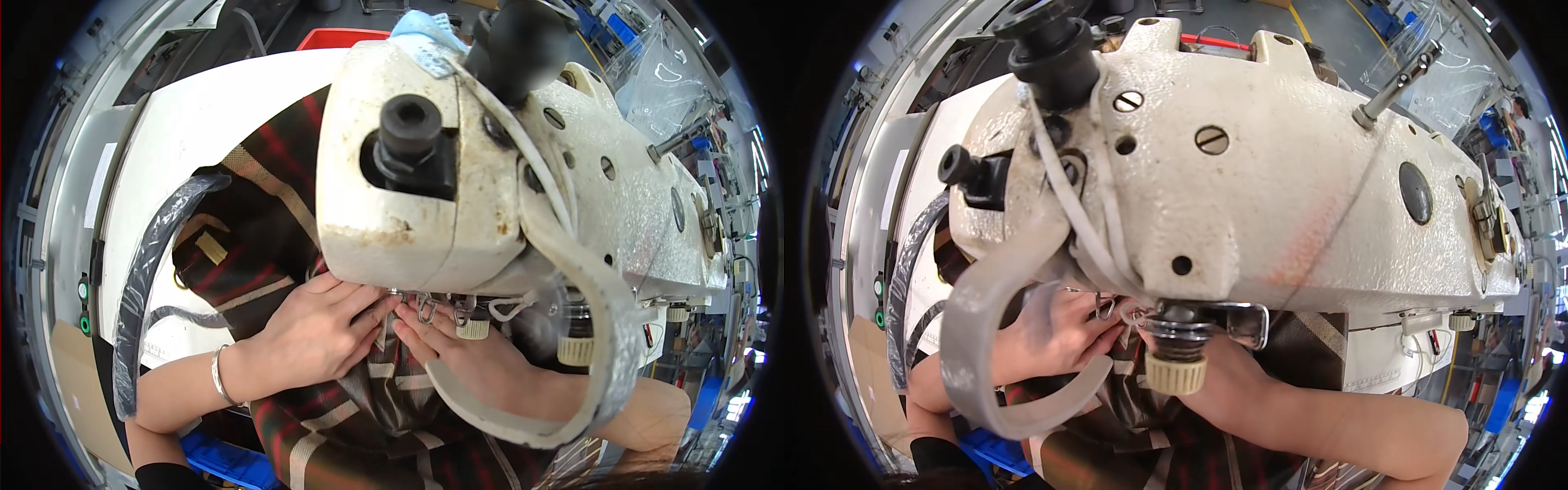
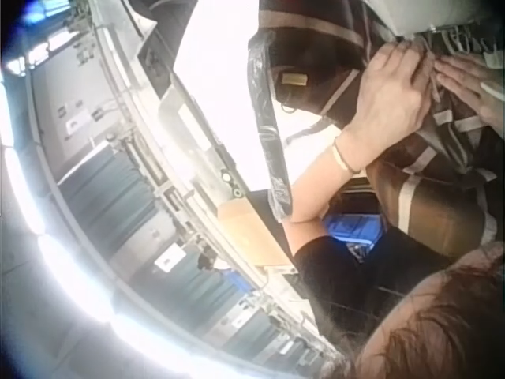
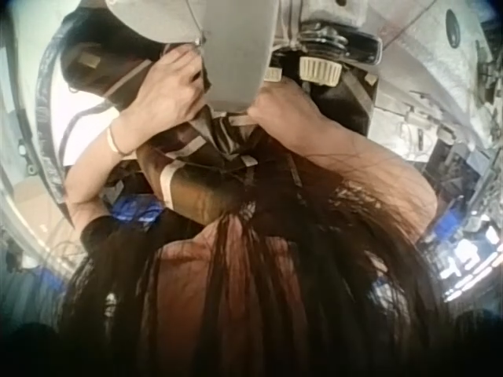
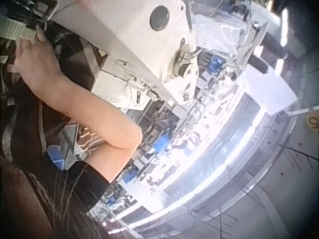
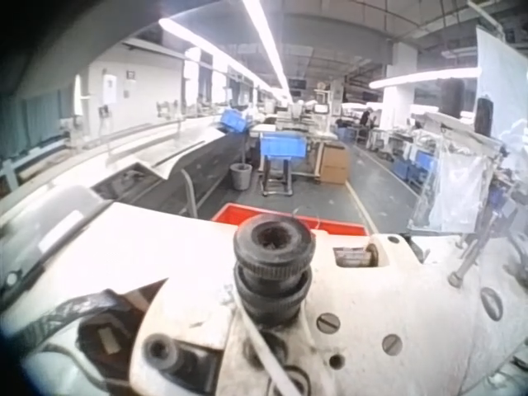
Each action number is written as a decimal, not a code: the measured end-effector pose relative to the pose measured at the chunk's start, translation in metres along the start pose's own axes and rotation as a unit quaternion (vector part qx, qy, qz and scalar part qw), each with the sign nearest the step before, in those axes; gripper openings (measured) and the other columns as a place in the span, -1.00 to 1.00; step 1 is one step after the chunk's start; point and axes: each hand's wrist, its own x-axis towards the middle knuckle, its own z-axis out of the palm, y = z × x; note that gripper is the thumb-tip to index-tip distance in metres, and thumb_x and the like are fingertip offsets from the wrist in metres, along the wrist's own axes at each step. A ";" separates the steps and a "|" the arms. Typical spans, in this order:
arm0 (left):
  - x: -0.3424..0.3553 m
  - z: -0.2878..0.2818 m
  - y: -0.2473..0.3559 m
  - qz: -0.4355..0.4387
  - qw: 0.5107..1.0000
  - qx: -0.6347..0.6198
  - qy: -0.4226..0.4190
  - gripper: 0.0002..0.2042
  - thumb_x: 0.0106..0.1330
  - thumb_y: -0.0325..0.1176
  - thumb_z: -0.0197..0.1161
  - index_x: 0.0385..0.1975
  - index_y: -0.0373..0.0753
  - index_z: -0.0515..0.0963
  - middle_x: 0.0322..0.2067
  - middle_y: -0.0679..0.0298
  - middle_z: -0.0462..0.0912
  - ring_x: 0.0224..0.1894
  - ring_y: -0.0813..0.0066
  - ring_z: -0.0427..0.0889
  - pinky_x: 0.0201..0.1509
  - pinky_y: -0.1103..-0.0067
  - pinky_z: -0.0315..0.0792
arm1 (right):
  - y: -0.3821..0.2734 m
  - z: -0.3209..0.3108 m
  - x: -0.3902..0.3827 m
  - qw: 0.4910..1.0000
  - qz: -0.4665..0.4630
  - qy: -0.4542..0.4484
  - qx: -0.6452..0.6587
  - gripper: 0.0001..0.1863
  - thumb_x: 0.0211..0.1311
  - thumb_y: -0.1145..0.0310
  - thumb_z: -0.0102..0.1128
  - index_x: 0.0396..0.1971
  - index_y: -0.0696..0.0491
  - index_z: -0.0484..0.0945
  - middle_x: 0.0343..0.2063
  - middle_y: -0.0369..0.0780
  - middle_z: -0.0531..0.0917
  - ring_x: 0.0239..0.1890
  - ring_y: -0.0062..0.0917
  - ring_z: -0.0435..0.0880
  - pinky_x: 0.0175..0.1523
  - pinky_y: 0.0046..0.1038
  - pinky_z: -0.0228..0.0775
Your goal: Sew the inner lining of a striped leather bag using a sewing machine.
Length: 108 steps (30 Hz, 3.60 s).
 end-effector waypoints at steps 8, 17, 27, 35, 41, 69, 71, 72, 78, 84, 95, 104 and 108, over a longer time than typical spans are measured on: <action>0.006 -0.002 -0.011 0.011 1.000 -0.010 0.025 -0.65 -0.02 -0.40 0.32 -0.20 -0.41 0.64 -0.18 0.15 0.58 -0.04 0.25 0.54 0.12 0.43 0.41 | 0.011 -0.008 0.004 0.999 -0.006 -0.028 0.034 -0.41 0.29 0.44 -0.18 0.33 0.27 0.12 0.35 0.00 0.20 0.40 -0.23 0.18 0.45 -0.20 0.03; 0.011 0.004 -0.027 0.043 0.998 -0.001 0.049 -0.67 -0.04 -0.39 0.31 -0.24 -0.38 0.63 -0.15 0.14 0.56 0.00 0.20 0.50 0.16 0.42 0.40 | 0.008 -0.014 0.013 0.990 0.029 -0.022 -0.135 -0.42 0.35 0.41 -0.17 0.36 0.17 0.07 0.28 -0.01 0.27 0.36 -0.21 0.23 0.43 -0.20 0.07; 0.008 0.005 -0.033 0.069 0.996 -0.001 0.061 -0.68 0.01 -0.39 0.31 -0.21 -0.38 0.64 -0.08 0.12 0.52 0.08 0.21 0.46 0.20 0.41 0.35 | 0.027 -0.003 0.013 0.983 -0.086 0.093 -0.130 -0.40 0.25 0.46 -0.10 0.32 0.21 0.18 0.30 0.01 0.28 0.37 -0.16 0.23 0.40 -0.17 0.12; 0.007 0.010 -0.032 0.073 0.994 0.028 0.073 -0.69 0.05 -0.37 0.28 -0.22 -0.41 0.64 -0.23 0.18 0.55 -0.15 0.34 0.52 0.10 0.47 0.36 | 0.009 -0.014 0.012 0.977 -0.072 0.067 -0.190 -0.31 0.01 0.59 0.03 0.26 0.33 0.24 0.26 0.10 0.33 0.35 -0.17 0.29 0.44 -0.20 0.07; -0.024 -0.033 -0.014 -0.001 0.969 -0.231 0.090 -0.84 0.23 -0.43 0.19 -0.31 -0.39 0.62 -0.38 0.11 0.66 -0.27 0.16 0.64 0.00 0.34 0.48 | -0.019 -0.027 0.029 0.986 -0.002 -0.008 -0.165 -0.30 -0.08 0.53 0.02 0.17 0.46 0.26 0.21 0.26 0.32 0.34 -0.06 0.26 0.44 -0.27 0.09; -0.004 0.058 0.108 -0.104 0.676 -0.540 0.491 0.04 0.16 0.33 0.14 0.46 -0.21 -0.20 0.37 -0.34 -0.14 0.39 -0.41 -0.11 0.44 0.00 -0.14 | -0.015 0.000 -0.011 0.983 0.096 0.041 -0.154 -0.29 0.11 0.33 0.12 0.31 0.19 0.21 0.34 0.05 0.21 0.43 -0.06 0.07 0.47 -0.08 -0.09; 0.000 0.053 0.110 -0.105 0.686 -0.535 0.481 0.04 0.18 0.33 0.12 0.45 -0.27 -0.19 0.37 -0.37 -0.17 0.42 -0.32 -0.12 0.46 0.05 -0.16 | -0.018 -0.001 -0.015 0.981 0.110 0.040 -0.156 -0.29 0.12 0.32 0.12 0.31 0.19 0.21 0.34 0.05 0.21 0.43 -0.06 0.07 0.47 -0.08 -0.09; 0.001 0.051 0.111 -0.103 0.684 -0.534 0.487 0.04 0.18 0.34 0.11 0.45 -0.25 -0.19 0.36 -0.38 -0.19 0.41 -0.36 -0.10 0.45 0.04 -0.13 | -0.020 -0.002 -0.016 0.980 0.117 0.040 -0.156 -0.29 0.12 0.32 0.11 0.31 0.19 0.21 0.34 0.06 0.21 0.43 -0.06 0.07 0.47 -0.07 -0.09; 0.011 0.044 0.113 -0.102 0.658 -0.549 0.505 0.05 0.15 0.38 0.11 0.46 -0.19 -0.18 0.36 -0.42 -0.25 0.38 -0.48 -0.11 0.44 0.02 -0.08 | -0.026 -0.005 -0.025 0.976 0.149 0.035 -0.156 -0.30 0.14 0.31 0.11 0.31 0.19 0.21 0.34 0.06 0.20 0.43 -0.06 0.05 0.47 -0.05 -0.10; 0.012 0.046 0.116 -0.093 0.654 -0.561 0.499 0.05 0.15 0.37 0.11 0.46 -0.19 -0.19 0.37 -0.41 -0.27 0.38 -0.50 -0.13 0.43 0.01 -0.07 | -0.028 -0.007 -0.029 0.975 0.159 0.031 -0.155 -0.31 0.15 0.30 0.10 0.30 0.19 0.21 0.34 0.06 0.20 0.44 -0.06 0.04 0.46 -0.03 -0.11; -0.102 0.018 0.102 -0.111 0.670 -0.237 0.694 -0.51 0.09 -0.50 0.31 0.07 -0.28 0.37 0.12 0.08 0.29 0.17 -0.01 0.31 0.25 0.22 0.24 | -0.023 -0.001 -0.022 0.981 0.053 0.035 -0.184 -0.32 0.18 0.27 0.08 0.30 0.19 0.21 0.34 0.07 0.19 0.44 -0.06 0.02 0.46 0.00 -0.12; 0.021 -0.071 0.088 0.177 0.968 0.071 -0.163 -0.79 0.25 -0.32 0.11 -0.33 -0.27 0.65 -0.20 0.05 0.69 0.00 0.29 0.63 0.04 0.43 0.47 | -0.014 -0.008 0.009 0.962 -0.019 -0.071 -0.262 -0.33 0.20 0.25 0.07 0.30 0.20 0.21 0.34 0.07 0.18 0.45 -0.06 0.00 0.45 0.03 -0.13; -0.003 -0.061 0.031 0.106 0.961 0.129 -0.219 -0.56 0.43 -0.07 -0.11 -0.06 -0.30 0.57 -0.12 0.01 0.64 0.07 0.28 0.57 0.36 0.28 0.22 | 0.000 0.005 0.009 0.964 -0.066 0.015 -0.258 -0.36 0.36 0.12 -0.04 0.28 0.27 0.20 0.35 0.15 0.09 0.45 -0.04 -0.01 0.39 0.15 -0.06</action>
